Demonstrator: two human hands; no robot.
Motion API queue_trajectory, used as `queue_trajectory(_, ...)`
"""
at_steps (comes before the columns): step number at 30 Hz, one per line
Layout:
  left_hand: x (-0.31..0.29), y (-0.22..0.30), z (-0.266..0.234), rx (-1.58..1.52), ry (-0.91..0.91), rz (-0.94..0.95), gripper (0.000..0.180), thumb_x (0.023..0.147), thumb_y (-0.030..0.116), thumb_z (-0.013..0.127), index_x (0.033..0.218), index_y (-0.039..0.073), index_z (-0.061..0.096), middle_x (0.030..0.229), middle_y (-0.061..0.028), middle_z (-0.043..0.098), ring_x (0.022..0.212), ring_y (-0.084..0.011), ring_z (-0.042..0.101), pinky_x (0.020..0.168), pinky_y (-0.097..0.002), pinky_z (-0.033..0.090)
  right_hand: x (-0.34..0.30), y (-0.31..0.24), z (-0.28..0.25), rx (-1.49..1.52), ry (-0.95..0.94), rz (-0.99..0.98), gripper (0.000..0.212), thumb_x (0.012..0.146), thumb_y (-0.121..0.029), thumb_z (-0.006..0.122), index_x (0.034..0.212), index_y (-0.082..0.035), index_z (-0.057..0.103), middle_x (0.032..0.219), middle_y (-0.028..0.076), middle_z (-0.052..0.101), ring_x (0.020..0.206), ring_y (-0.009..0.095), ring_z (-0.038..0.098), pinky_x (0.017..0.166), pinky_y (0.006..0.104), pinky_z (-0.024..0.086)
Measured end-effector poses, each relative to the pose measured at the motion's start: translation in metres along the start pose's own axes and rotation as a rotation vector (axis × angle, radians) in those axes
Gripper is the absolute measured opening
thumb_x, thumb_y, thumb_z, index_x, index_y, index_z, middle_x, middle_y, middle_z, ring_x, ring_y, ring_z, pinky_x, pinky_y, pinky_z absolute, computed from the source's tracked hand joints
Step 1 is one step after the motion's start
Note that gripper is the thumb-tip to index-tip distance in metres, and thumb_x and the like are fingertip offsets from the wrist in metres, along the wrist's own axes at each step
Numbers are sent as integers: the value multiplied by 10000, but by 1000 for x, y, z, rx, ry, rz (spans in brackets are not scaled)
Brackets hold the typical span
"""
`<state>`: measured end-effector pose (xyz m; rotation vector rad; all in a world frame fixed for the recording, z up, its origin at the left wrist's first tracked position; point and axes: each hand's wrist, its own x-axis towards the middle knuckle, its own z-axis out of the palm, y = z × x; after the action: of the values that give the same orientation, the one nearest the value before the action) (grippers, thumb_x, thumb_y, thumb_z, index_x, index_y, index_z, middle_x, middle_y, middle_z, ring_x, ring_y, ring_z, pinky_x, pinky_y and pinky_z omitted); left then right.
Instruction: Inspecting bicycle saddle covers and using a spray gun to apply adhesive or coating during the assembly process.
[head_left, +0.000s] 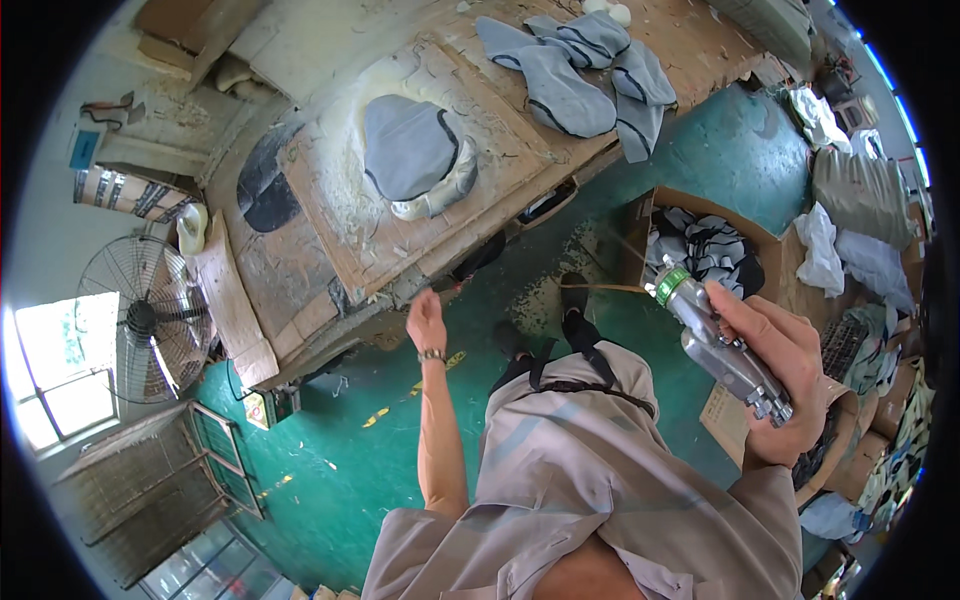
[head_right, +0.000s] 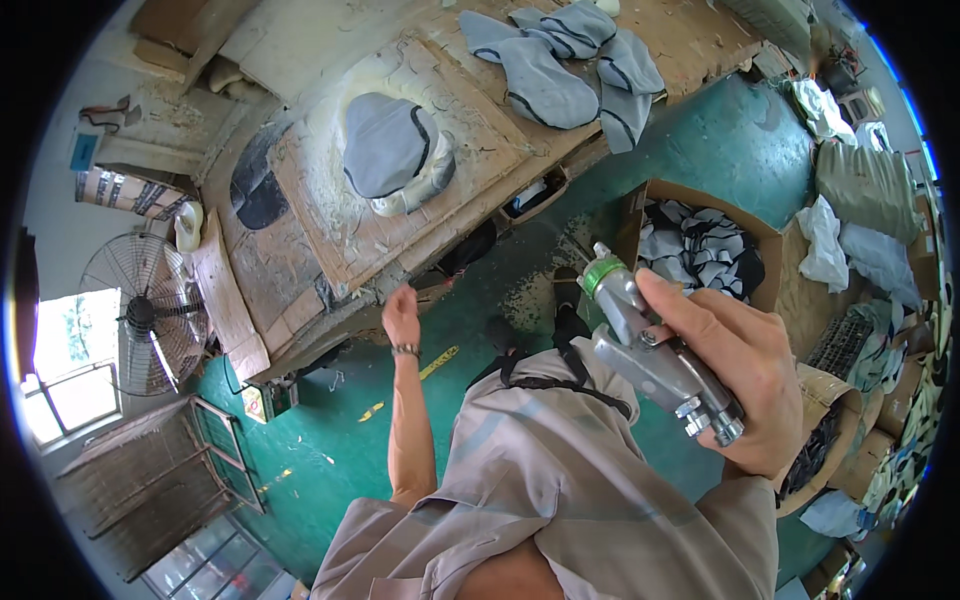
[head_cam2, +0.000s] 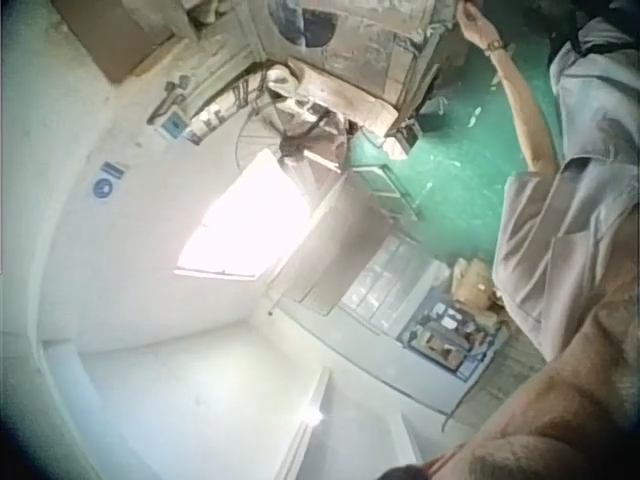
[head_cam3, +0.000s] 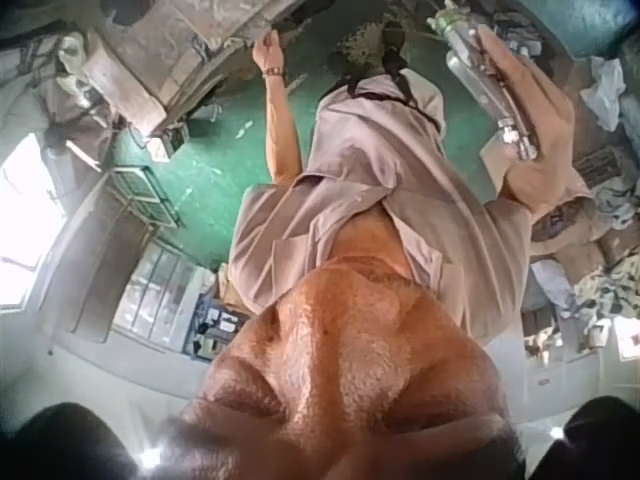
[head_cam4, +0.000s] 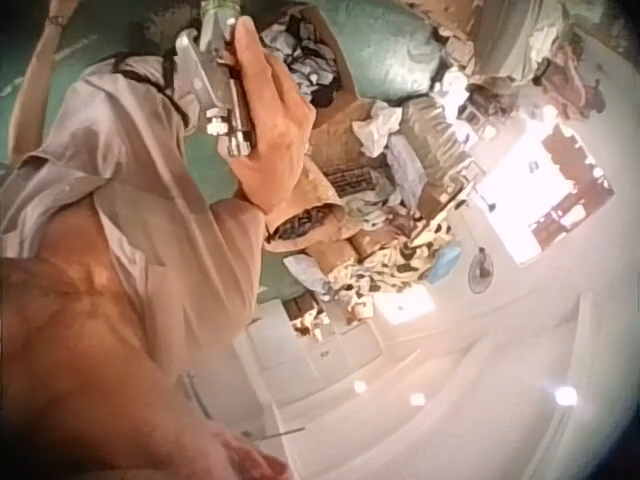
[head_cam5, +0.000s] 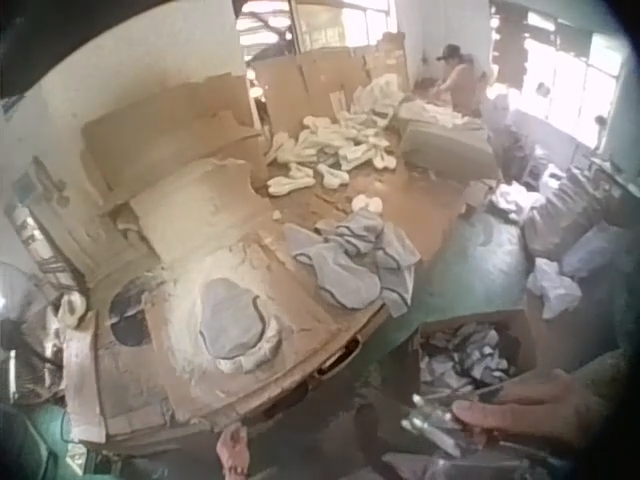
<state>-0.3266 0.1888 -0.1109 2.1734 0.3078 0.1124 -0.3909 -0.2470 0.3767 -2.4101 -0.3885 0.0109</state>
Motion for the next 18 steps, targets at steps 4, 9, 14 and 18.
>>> queue_trajectory(4, 88, 166, 1, 81, 40, 207, 329, 940, 171, 684, 1259, 92, 682, 919, -159, 739, 856, -308, 726, 776, -395, 553, 7, 42, -2, 61, 49, -13, 733, 877, -440, 679, 1425, 34, 569, 867, 144, 664, 734, 299, 695, 651, 367, 539)
queue_trajectory(9, 156, 260, 34, 411, -221, 156, 630, 903, 320, 696, 1474, 145, 494, 983, -235, 738, 922, -396, 721, 808, -496, 548, 25, 61, -20, 175, 26, -66, 836, 888, -597, 623, 1411, 54, 574, 871, 152, 661, 725, 296, 691, 650, 362, 533)
queue_trajectory(14, 151, 255, 63, 621, -277, 111, 721, 864, 409, 731, 1496, 176, 473, 973, -259, 736, 959, -444, 703, 857, -523, 536, 30, 81, -29, 223, 30, -5, 886, 823, -603, 664, 1400, 64, 578, 891, 172, 670, 752, 317, 698, 675, 378, 539)
queue_trajectory(18, 143, 250, 71, 468, -282, 121, 707, 869, 373, 735, 1497, 179, 477, 926, -224, 746, 948, -433, 707, 846, -517, 538, 38, 79, -26, 232, 41, 29, 918, 843, -658, 624, 1397, 73, 575, 882, 182, 663, 744, 319, 689, 675, 375, 534)
